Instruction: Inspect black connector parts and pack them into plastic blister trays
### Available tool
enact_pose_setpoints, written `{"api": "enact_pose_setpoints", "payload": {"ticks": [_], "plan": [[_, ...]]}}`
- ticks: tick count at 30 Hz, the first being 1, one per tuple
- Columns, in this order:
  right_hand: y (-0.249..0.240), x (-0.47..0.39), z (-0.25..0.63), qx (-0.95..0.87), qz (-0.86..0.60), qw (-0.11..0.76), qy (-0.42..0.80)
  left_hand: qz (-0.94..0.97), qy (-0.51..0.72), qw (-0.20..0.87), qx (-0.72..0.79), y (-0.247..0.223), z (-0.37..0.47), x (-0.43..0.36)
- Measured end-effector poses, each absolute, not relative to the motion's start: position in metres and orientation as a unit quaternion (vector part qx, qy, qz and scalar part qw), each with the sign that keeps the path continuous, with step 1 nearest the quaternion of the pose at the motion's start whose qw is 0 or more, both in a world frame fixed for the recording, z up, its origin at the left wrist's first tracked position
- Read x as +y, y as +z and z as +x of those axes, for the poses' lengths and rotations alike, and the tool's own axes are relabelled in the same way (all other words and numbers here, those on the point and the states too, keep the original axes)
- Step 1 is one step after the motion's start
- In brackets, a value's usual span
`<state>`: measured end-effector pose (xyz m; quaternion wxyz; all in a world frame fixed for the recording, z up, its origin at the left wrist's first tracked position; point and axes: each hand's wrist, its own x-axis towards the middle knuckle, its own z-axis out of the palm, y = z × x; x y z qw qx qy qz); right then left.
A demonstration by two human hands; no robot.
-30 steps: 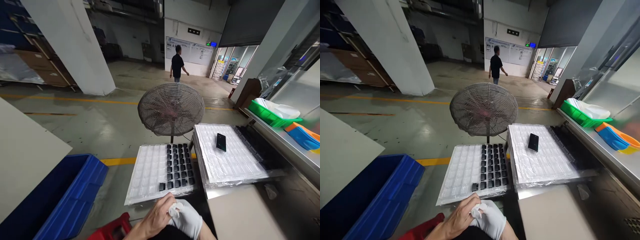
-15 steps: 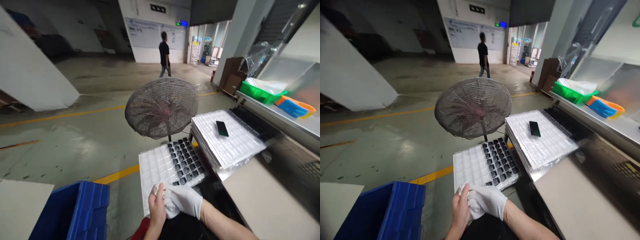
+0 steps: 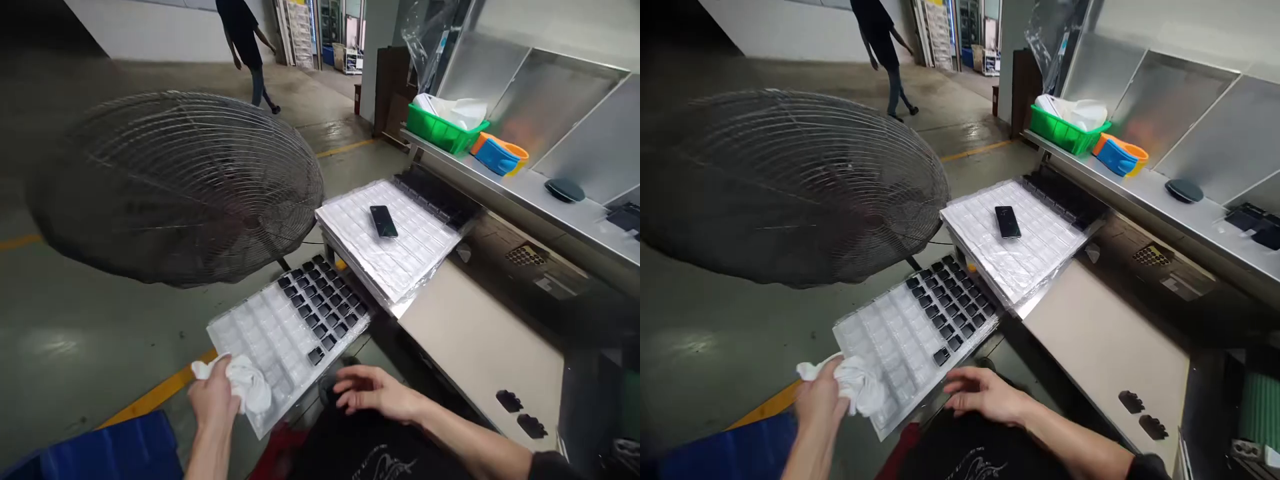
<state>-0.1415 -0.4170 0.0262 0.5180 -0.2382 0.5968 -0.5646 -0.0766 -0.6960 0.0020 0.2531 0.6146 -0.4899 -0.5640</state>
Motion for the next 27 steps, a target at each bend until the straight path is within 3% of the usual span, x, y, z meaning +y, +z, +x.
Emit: {"api": "enact_pose_setpoints", "payload": {"ticks": [2,6,8,11,15,19,21,23,27], "plan": [[0.028,-0.398,-0.149,0.609,-0.204,0.498,-0.583,0.605,-0.645,0.168,-0.436,0.017,-0.095,-0.661],[0.02,-0.388,-0.175,0.704,-0.255,0.285,-0.598,0.319,-0.816,-0.033,-0.48,0.047,-0.135,-0.558],[0.009,-0.371,-0.193,0.761,-0.212,0.165,-0.591,0.147,-0.781,-0.142,-0.59,0.061,-0.149,-0.52],[-0.007,-0.325,-0.223,0.807,-0.129,0.052,-0.574,-0.018,-0.632,-0.254,-0.732,0.08,-0.171,-0.486],[-0.007,-0.245,-0.283,0.874,0.051,-0.027,-0.482,-0.078,-0.598,-0.223,-0.766,0.103,-0.198,-0.466],[0.022,-0.188,-0.365,0.95,0.223,0.056,-0.213,0.028,-0.606,-0.18,-0.774,0.096,-0.18,-0.493],[0.04,-0.199,-0.403,0.967,0.193,0.037,-0.163,0.144,-0.593,-0.156,-0.776,0.076,-0.151,-0.518],[0.056,-0.245,-0.437,0.974,0.098,-0.012,-0.203,0.269,-0.587,-0.118,-0.754,0.051,-0.118,-0.541],[0.065,-0.395,-0.495,0.972,-0.098,0.047,-0.21,0.453,-0.585,-0.062,-0.67,0.015,-0.061,-0.564]]}}
